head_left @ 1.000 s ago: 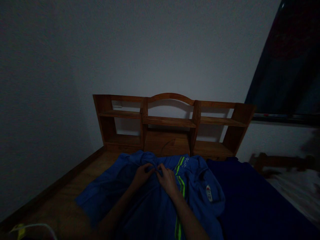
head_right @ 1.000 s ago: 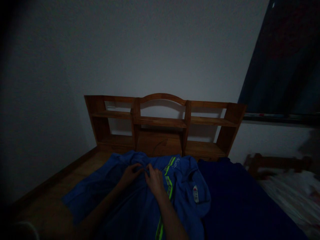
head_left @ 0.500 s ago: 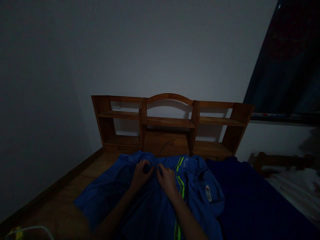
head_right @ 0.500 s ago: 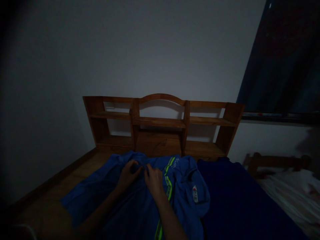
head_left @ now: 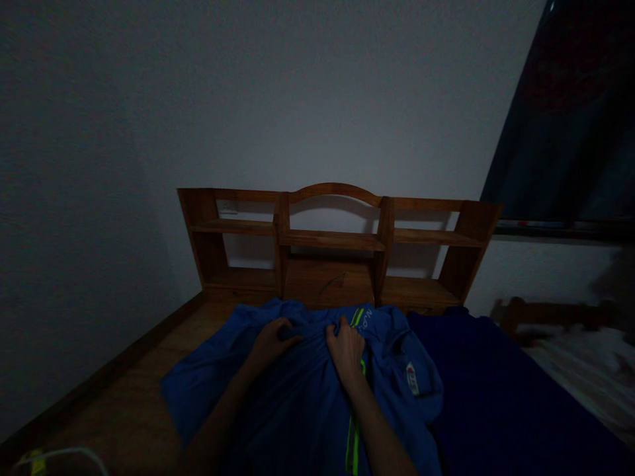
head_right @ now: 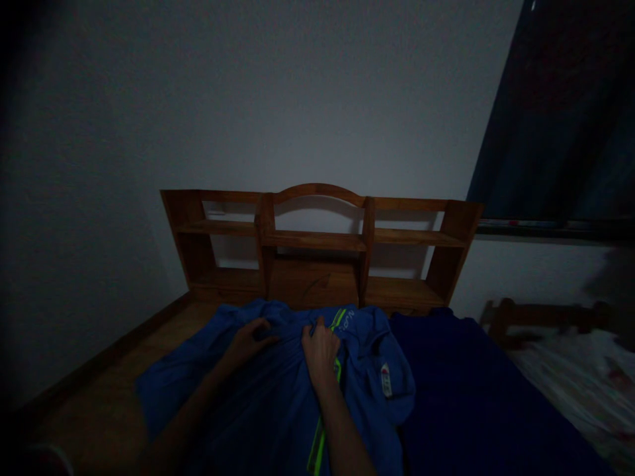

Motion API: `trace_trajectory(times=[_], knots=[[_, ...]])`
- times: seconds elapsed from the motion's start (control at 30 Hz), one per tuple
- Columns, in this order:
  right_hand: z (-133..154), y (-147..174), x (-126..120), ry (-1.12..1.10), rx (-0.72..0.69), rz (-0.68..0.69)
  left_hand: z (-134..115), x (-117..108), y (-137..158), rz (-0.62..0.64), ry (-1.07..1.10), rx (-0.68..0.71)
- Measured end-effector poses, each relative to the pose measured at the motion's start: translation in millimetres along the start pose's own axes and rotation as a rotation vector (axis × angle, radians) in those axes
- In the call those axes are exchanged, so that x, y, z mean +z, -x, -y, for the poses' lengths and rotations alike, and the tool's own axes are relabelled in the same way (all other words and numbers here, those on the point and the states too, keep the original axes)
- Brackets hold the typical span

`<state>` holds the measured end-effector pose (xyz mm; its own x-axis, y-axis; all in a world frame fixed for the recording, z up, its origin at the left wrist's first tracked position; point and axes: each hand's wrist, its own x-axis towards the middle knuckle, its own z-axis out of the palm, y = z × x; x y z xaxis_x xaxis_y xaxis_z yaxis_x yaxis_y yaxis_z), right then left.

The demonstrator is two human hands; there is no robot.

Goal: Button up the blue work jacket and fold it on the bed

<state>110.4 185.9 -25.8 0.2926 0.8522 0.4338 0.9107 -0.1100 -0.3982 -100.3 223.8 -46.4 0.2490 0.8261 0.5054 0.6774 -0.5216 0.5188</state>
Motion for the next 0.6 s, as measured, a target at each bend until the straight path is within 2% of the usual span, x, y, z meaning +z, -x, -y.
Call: trace_trajectory(times=[0.1,0.17,0.23,0.33,0.43,0.5,0.6], knots=[[-4,0,2,-0.003,0.029,0.041,6,2,0,0.041,0.033,0.108],[-6,0,2,-0.036,0.004,0.045,9,2,-2,-0.021,0.007,0.164],[-5,1,-1,-0.089,-0.092,-0.004,10,2,-4,-0.120,-0.039,0.167],[-1,4,-7,-0.193,-0.356,-0.073,11,0,-5,-0.239,-0.062,0.083],[6,11,-10,-0.304,-0.581,0.007,9,-4,-4,-0.346,-0.102,-0.034],[10,16,-7,-0.359,-0.653,0.081,6,-8,-2,-0.408,-0.190,-0.073],[14,21,0,-0.411,-0.663,0.145,-2,-13,0,-0.447,-0.344,-0.109]])
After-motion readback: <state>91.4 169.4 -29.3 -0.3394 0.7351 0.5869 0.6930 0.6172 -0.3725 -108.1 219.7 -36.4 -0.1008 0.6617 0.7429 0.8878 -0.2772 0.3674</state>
